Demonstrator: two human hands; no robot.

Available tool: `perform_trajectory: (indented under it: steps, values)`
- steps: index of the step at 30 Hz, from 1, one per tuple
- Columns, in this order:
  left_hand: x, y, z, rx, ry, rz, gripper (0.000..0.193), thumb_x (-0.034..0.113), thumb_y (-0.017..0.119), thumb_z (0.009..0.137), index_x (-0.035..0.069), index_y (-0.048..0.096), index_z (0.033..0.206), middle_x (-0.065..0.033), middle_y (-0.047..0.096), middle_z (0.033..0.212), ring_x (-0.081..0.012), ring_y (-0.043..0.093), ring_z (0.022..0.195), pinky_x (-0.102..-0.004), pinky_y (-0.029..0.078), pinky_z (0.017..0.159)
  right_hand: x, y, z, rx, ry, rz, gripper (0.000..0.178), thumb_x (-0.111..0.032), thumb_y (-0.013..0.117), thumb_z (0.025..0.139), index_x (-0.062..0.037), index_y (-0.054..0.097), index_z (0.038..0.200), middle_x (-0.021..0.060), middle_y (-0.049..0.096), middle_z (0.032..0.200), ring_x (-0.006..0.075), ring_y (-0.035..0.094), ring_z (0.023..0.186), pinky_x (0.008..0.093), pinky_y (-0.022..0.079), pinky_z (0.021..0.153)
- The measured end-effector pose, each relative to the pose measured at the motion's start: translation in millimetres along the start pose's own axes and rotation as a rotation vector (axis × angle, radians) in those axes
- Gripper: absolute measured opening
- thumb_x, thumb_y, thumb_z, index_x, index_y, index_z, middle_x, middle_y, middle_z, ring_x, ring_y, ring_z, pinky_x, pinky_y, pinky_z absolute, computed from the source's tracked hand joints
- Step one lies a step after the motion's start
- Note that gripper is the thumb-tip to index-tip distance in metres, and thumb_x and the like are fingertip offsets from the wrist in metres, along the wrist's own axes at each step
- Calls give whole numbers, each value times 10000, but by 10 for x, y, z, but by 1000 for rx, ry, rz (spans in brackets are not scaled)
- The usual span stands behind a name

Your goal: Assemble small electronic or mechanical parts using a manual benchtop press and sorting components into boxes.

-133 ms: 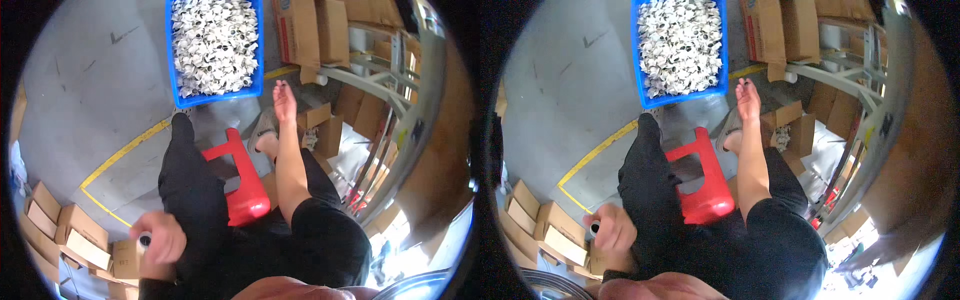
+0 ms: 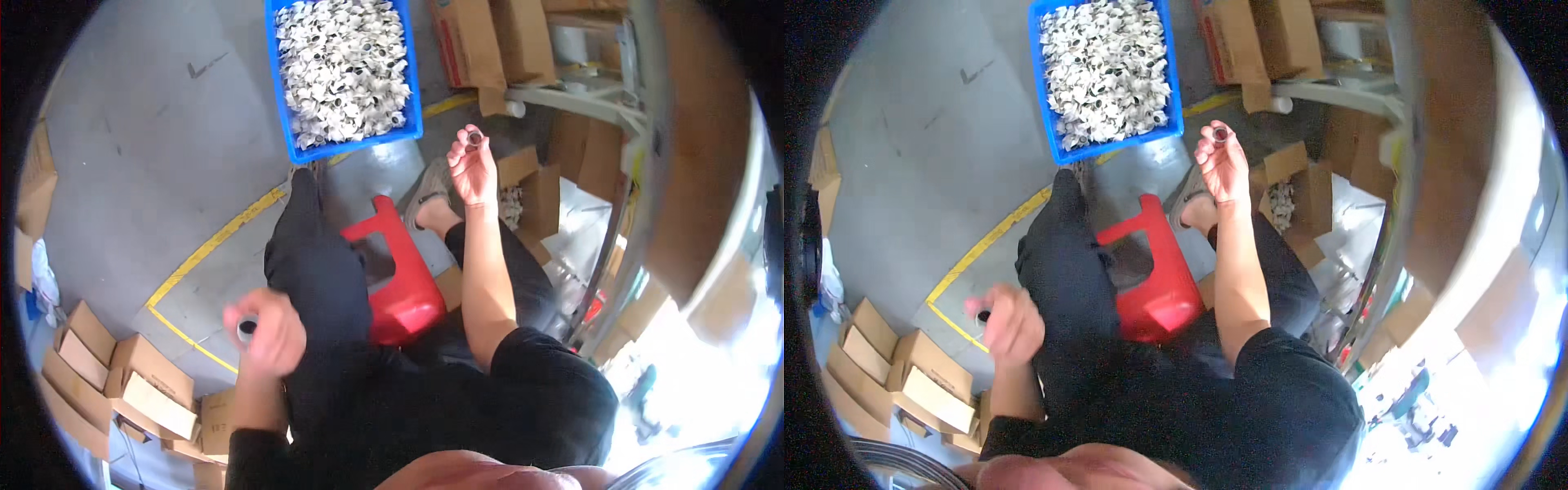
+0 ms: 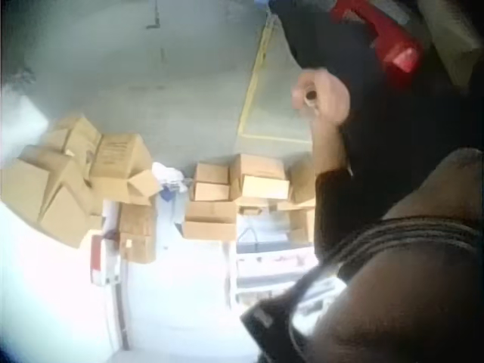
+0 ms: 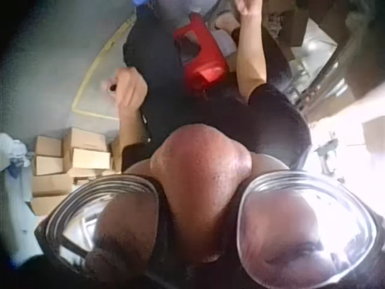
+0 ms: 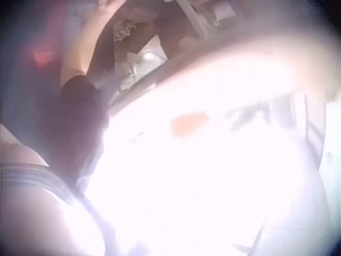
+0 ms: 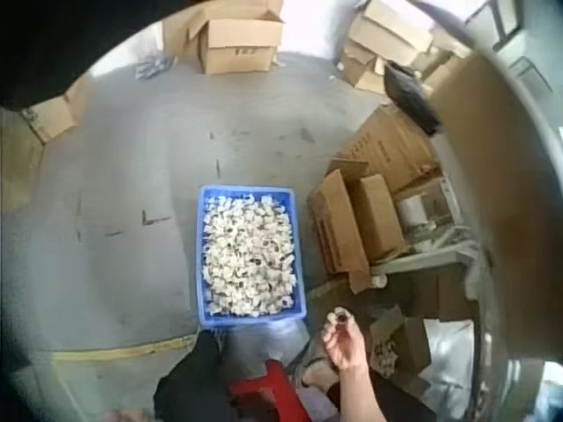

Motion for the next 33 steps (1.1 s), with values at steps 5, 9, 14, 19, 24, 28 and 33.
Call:
perform_trajectory:
  steps: [5, 9, 14, 19, 24, 28, 33]
  values:
    - [-439, 251, 33, 427, -114, 296, 471, 413, 476, 1070, 4, 568, 854, -76, 581, 598, -139, 483, 400, -275, 369, 356, -393, 1093, -1145, -315, 22, 127, 295, -230, 584, 1038, -20, 584, 1245, 131, 661, 1135, 208, 656, 915, 310, 565, 784]
    - [-948, 137, 415, 690, -569, 966, 438, 381, 449, 1082, 20, 605, 887, -71, 580, 592, -118, 483, 400, -266, 358, 348, -738, 1210, -2131, -108, 87, -563, 298, -220, 668, 988, -36, 632, 1220, 79, 668, 960, 184, 649, 829, 313, 550, 753]
    - [-1751, -529, 656, 612, -1404, 1655, 384, 370, 495, 1064, 30, 657, 993, -29, 577, 610, -88, 496, 434, -241, 378, 396, -1579, 1510, -3315, -37, -350, -1378, 227, -145, 784, 856, -26, 712, 1036, 89, 692, 939, 180, 667, 827, 347, 539, 747]
    - [-2100, -1180, 912, 515, -1744, 1845, 394, 405, 520, 1051, 44, 669, 1004, -3, 573, 618, -82, 500, 442, -237, 385, 404, -2845, 1439, -5082, 744, -1198, -1376, 233, -119, 817, 802, -28, 731, 998, 106, 712, 917, 206, 676, 818, 332, 541, 733]
    - [-2424, -1496, 1106, 574, -1666, 1797, 421, 443, 530, 1041, 52, 676, 989, -2, 585, 625, -84, 505, 441, -241, 388, 389, -3714, 487, -6454, 1542, -1144, -1281, 258, -207, 807, 836, -22, 760, 1009, 125, 711, 921, 193, 678, 780, 311, 540, 709]
    - [-2658, -1577, 850, 638, -1641, 1802, 445, 460, 540, 1035, 39, 681, 1000, -5, 594, 630, -92, 513, 437, -245, 402, 386, -3814, 277, -6510, 1532, -1033, -1408, 259, -228, 806, 840, -27, 764, 998, 121, 711, 928, 196, 666, 763, 316, 537, 712]
    - [-3054, -1457, 461, 558, -1678, 1816, 457, 465, 536, 1036, 33, 682, 1006, -11, 600, 633, -99, 514, 430, -251, 410, 385, -3882, -133, -6620, 1354, -790, -1157, 289, -241, 828, 814, -32, 759, 1001, 117, 682, 960, 254, 674, 800, 379, 546, 748]
Point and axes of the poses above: each hand's wrist, its own z-axis towards the middle knuckle, its own y-axis out of the palm, x = y × z, the point moved 6 cm from there along z, towards the middle knuckle
